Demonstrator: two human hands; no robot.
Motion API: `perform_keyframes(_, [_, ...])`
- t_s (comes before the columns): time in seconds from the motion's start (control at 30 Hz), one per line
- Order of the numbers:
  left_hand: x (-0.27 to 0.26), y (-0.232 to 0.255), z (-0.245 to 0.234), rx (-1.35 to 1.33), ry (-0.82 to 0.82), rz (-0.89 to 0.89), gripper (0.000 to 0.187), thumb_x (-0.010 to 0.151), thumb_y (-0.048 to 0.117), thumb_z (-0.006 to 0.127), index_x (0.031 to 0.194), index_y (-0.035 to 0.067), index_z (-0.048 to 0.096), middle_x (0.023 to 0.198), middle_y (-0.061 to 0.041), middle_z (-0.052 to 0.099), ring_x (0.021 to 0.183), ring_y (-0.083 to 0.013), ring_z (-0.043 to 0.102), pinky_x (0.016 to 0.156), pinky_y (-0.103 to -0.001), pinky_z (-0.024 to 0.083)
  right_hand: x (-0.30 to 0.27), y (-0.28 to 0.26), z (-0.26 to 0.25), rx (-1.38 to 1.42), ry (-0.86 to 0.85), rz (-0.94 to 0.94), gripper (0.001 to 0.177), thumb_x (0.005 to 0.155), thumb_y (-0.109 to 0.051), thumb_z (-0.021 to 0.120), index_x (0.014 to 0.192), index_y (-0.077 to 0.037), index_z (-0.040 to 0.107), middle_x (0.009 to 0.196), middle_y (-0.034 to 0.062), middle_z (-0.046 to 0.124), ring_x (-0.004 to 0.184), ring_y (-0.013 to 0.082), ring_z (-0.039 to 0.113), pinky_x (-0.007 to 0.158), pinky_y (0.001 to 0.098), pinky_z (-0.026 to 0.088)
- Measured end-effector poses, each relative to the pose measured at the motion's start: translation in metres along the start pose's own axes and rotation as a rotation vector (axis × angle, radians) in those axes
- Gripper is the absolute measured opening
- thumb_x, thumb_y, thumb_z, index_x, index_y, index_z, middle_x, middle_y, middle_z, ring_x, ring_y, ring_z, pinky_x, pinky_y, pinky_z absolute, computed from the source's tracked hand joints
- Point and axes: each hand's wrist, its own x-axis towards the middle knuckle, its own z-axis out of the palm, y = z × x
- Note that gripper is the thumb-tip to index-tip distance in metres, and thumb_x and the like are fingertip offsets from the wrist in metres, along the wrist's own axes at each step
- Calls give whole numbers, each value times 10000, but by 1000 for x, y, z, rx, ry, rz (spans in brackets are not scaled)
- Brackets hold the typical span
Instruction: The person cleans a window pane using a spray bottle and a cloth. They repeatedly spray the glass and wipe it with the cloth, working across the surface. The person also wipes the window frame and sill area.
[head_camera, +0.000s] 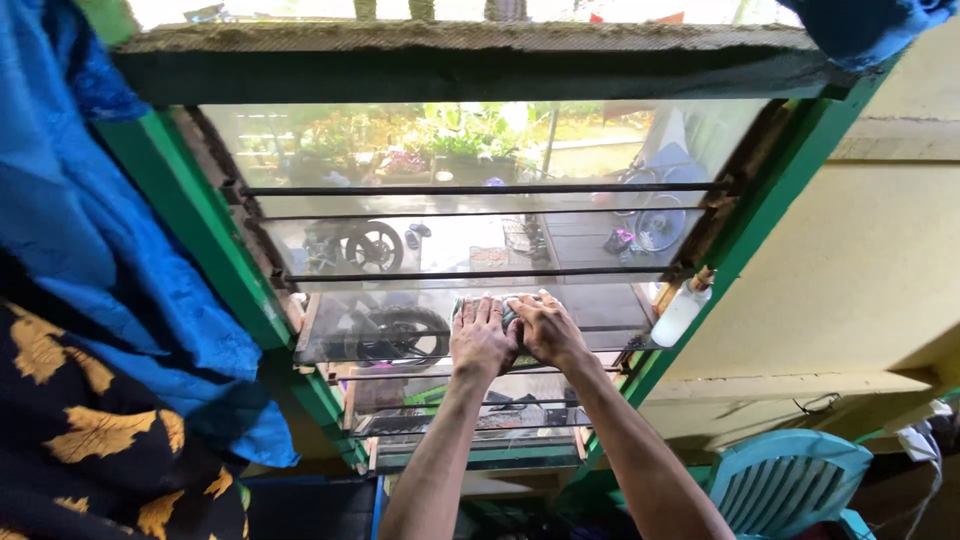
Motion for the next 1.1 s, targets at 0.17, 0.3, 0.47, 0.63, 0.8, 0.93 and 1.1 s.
perform_keyframes(0.17, [-9, -39, -19, 4, 32, -58, 718, 1045, 594, 236, 1574, 137, 402, 1647, -100, 371, 1550, -372, 250, 1248, -490, 202, 20, -47, 12, -11, -36, -63, 462, 1019, -279, 415, 1450, -291, 581, 1508, 1, 573, 1440, 403, 452, 1190, 543, 387])
perform_keyframes(0.3, [-20, -76, -30, 25, 24, -114, 733, 1037, 616, 196, 1588, 168, 374, 1663, -73, 340, 1562, -342, 224, 1258, -474, 172, 32, -84, 26, 11, -58, -106, 474, 1011, -265, 411, 1453, -292, 580, 1503, -10, 575, 1444, 411, 436, 1169, 570, 399])
perform_keyframes(0.47, [-27, -124, -31, 32, 59, -174, 712, 1041, 590, 216, 1589, 164, 374, 1661, -75, 348, 1561, -337, 239, 1260, -470, 189, 42, -130, 42, 24, -77, -150, 456, 1023, -326, 417, 1454, -316, 566, 1510, -34, 562, 1455, 388, 424, 1175, 567, 402])
perform_keyframes(0.63, [-39, -157, -50, 67, 93, -227, 700, 1047, 579, 223, 1583, 165, 399, 1659, -61, 365, 1563, -314, 244, 1265, -449, 192, 53, -170, 49, 38, -95, -185, 450, 1031, -329, 409, 1451, -326, 570, 1514, -22, 558, 1464, 391, 409, 1162, 583, 401])
perform_keyframes(0.8, [-44, -164, -47, 96, 143, -253, 685, 1033, 578, 256, 1553, 175, 447, 1635, -42, 403, 1546, -305, 286, 1249, -452, 221, 45, -184, 33, 90, -88, -241, 439, 1043, -314, 412, 1445, -261, 581, 1503, 24, 569, 1441, 402, 437, 1147, 581, 421])
perform_keyframes(0.93, [-34, -169, -32, 113, 201, -250, 654, 1026, 565, 308, 1516, 173, 496, 1606, -40, 444, 1536, -302, 303, 1239, -449, 233, 40, -184, 26, 104, -84, -222, 441, 1042, -296, 396, 1442, -259, 579, 1503, 39, 571, 1450, 392, 432, 1166, 571, 407])
perform_keyframes(1.1, [-37, -162, -30, 111, 228, -263, 663, 1011, 555, 319, 1533, 178, 481, 1614, -27, 438, 1536, -332, 301, 1233, -468, 234, 32, -179, 30, 119, -44, -225, 439, 1049, -285, 393, 1438, -233, 590, 1497, 40, 582, 1452, 388, 435, 1162, 549, 418])
